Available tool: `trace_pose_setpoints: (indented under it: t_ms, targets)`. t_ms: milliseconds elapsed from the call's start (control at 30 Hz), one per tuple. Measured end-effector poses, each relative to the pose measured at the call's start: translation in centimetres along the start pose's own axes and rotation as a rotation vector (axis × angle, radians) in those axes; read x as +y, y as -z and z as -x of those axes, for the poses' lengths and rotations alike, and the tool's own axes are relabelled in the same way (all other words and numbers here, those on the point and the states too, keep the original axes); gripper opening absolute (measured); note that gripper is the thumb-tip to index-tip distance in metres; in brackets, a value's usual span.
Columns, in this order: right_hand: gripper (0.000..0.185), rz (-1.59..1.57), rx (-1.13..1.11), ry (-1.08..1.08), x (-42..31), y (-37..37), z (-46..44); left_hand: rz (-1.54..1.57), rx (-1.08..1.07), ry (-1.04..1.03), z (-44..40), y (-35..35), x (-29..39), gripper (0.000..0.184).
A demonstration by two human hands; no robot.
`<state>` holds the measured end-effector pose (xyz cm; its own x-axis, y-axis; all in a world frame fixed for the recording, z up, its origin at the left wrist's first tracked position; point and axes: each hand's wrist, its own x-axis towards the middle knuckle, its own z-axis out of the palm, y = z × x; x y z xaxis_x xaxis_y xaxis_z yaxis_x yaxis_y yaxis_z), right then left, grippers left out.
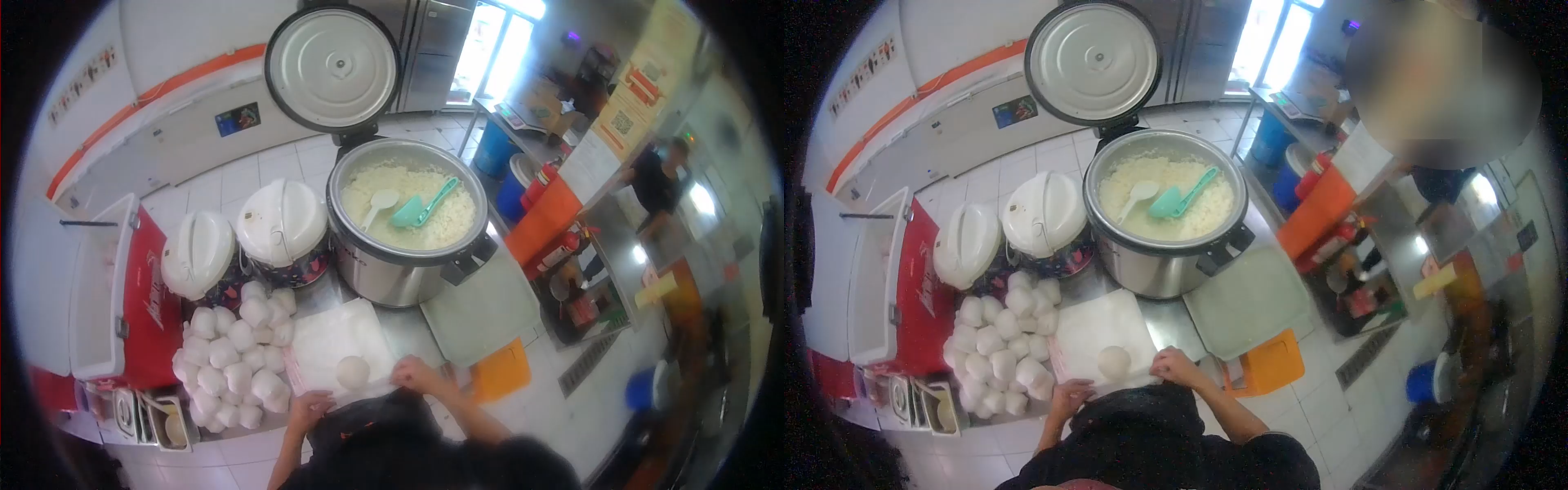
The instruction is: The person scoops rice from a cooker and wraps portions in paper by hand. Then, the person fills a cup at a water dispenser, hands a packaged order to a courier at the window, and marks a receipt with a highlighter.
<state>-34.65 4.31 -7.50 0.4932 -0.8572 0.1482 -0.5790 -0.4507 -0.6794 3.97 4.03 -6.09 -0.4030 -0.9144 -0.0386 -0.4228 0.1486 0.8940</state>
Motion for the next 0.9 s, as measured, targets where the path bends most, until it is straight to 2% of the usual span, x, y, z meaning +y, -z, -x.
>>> trace_pose_setpoints:
  t_ms: [67,100,167,200,267,300,333,367,400,433,467,567,633,767,833,867,900]
  targets:
    - [0.014,-0.146,-0.009,-0.19,-1.4,0.9,-0.2,0.11,0.012,0.093,0.3,-0.2,-0.2,0.021]
    - [0.014,-0.156,-0.031,-0.186,-1.3,0.8,-0.3,0.079,0.048,0.149,0.2,-0.3,-0.5,0.021]
    - [0.018,-0.534,0.112,-0.492,-1.5,-0.4,-0.2,-0.005,0.108,0.228,0.8,-0.6,-1.2,0.022]
    - [0.023,-0.582,0.1,-0.546,-1.3,-0.4,-0.8,-0.054,0.14,0.238,0.5,-0.9,-1.6,0.024]
    - [0.025,-0.568,0.203,-0.464,0.1,-1.9,-1.9,-0.099,0.253,0.201,-0.5,-1.5,-0.8,0.027]
    - [0.024,-0.659,0.211,-0.584,-0.7,-1.8,-2.5,-0.121,0.341,0.164,-0.6,-2.6,-2.3,0.032]
    - [0.02,-0.464,0.218,-0.356,0.8,-2.8,-2.8,-0.102,0.407,0.145,-0.9,-2.7,-1.5,0.032]
    - [0.02,-0.489,0.187,-0.362,0.0,-3.1,-3.5,-0.131,0.484,0.135,-1.1,-3.1,-1.5,0.031]
    - [0.018,-0.604,0.31,-0.441,-1.6,-2.7,-4.1,-0.138,0.583,0.159,-1.6,-3.6,-1.3,0.033]
    - [0.017,-0.709,0.446,-0.512,-2.4,-2.6,-4.7,-0.147,0.583,0.166,-1.8,-3.6,-0.9,0.033]
    - [0.017,-0.714,0.447,-0.511,-1.9,-3.4,-4.6,-0.153,0.595,0.229,-2.2,-3.5,-0.3,0.035]
    - [0.019,-0.538,0.525,-0.543,-0.4,-4.6,-4.5,-0.146,0.609,0.32,-2.7,-3.6,-0.1,0.038]
    - [0.025,-0.308,0.602,-0.583,-1.8,-4.1,-5.3,-0.139,0.607,0.362,-2.9,-3.5,1.2,0.04]
    - [0.027,-0.246,0.604,-0.564,-0.7,-5.0,-5.3,-0.135,0.556,0.368,-3.4,-3.1,0.9,0.04]
    - [0.026,-0.005,0.593,-0.498,-1.0,-5.0,-5.2,-0.17,0.519,0.393,-2.9,-2.9,-0.1,0.04]
    - [0.028,-0.011,0.553,-0.544,-0.2,-6.1,-4.8,-0.159,0.504,0.37,-3.1,-3.1,-0.3,0.039]
    - [0.03,0.006,0.542,-0.597,1.6,-8.1,-4.0,-0.409,0.477,0.329,-2.1,-3.4,-1.4,0.038]
